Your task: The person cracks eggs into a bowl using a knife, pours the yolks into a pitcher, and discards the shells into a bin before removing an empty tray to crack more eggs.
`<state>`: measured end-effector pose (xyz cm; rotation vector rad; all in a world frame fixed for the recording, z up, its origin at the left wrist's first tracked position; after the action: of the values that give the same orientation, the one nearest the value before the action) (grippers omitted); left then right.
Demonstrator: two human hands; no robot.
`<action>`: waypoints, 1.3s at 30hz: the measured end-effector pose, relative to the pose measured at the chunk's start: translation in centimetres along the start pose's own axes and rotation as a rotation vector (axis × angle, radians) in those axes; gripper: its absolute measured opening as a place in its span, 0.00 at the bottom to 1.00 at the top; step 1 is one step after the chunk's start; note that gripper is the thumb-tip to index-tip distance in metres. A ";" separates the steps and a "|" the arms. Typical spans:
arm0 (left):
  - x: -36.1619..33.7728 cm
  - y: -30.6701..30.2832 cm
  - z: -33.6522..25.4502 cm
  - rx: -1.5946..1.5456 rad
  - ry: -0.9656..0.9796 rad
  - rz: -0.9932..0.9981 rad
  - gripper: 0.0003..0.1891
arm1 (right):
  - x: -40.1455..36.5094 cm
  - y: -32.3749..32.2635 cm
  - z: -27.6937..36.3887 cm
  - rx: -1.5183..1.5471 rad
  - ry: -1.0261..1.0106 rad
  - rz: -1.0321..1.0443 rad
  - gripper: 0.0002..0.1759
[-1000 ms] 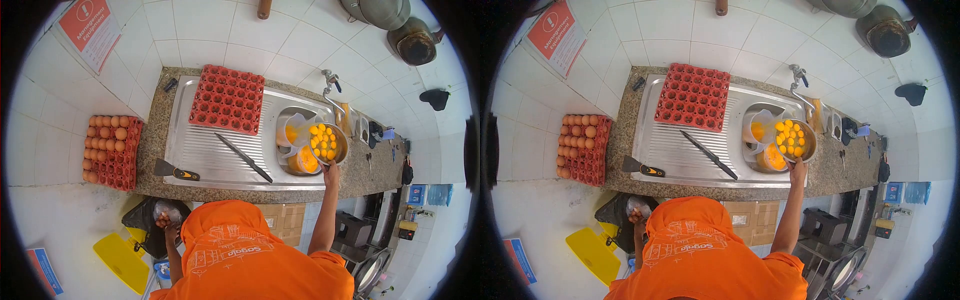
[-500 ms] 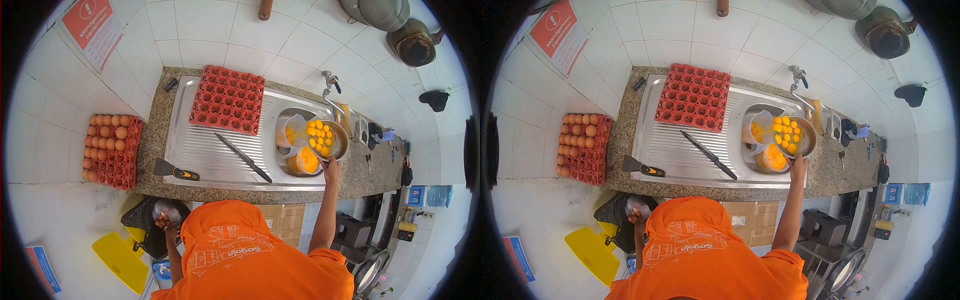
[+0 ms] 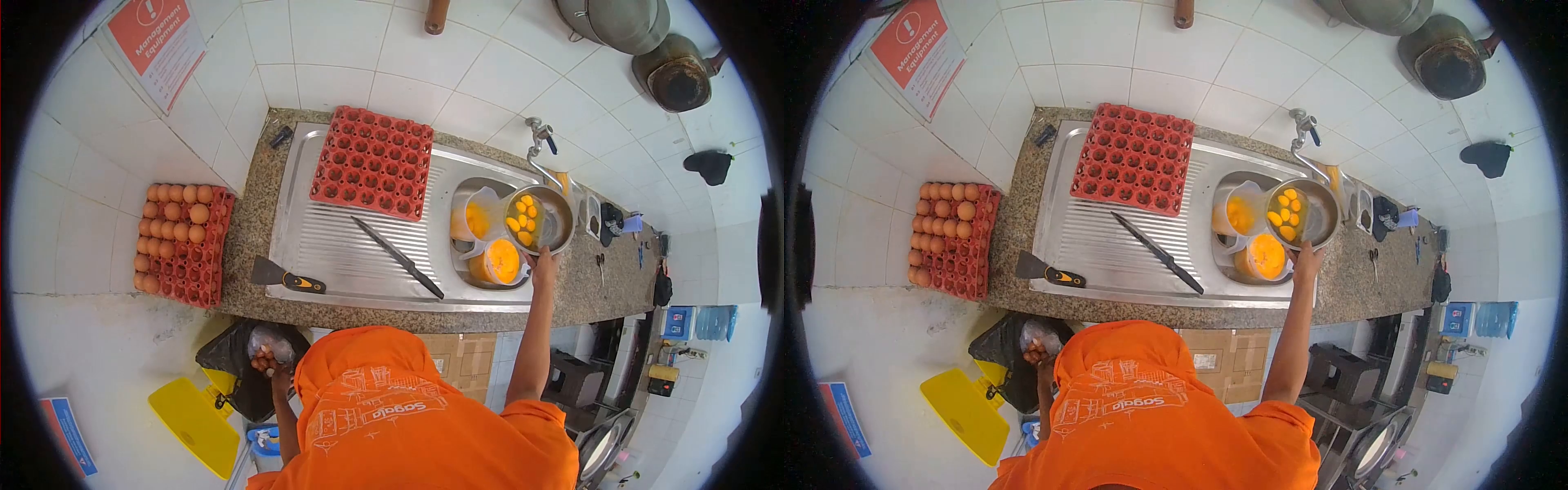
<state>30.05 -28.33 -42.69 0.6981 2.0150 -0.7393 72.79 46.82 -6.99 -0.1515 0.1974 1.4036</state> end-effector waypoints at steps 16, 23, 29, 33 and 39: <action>-0.6 0.4 -1.7 0.143 0.119 -0.005 0.15 | -6.4 7.4 10.7 -0.682 -0.788 -0.180 0.45; 1.8 0.7 -0.8 0.404 0.346 -0.032 0.15 | -10.3 8.3 14.2 -0.541 -1.089 -0.320 0.46; -0.5 0.7 -1.7 0.181 0.292 0.015 0.21 | -6.3 7.6 4.4 -0.613 -0.816 -0.359 0.43; -5.6 -0.8 -4.9 0.170 0.021 -0.107 0.21 | -5.1 7.2 2.8 -0.516 -0.579 -0.276 0.44; -3.3 -2.6 -0.3 -0.079 0.078 -0.164 0.21 | -3.6 7.0 2.0 -0.337 -0.633 -0.343 0.41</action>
<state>29.67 -30.50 -39.08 0.5279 2.1794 -0.7322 65.40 44.93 -4.18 -0.0103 -0.5679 1.0721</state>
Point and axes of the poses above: each hand's wrist, its own x-axis towards the middle knuckle, its own y-axis out of the palm, z = x × y, the point moved 9 cm from there along x, towards the middle knuckle, and after that the axes turned 5 degrees about x, right-handed, at the moved point
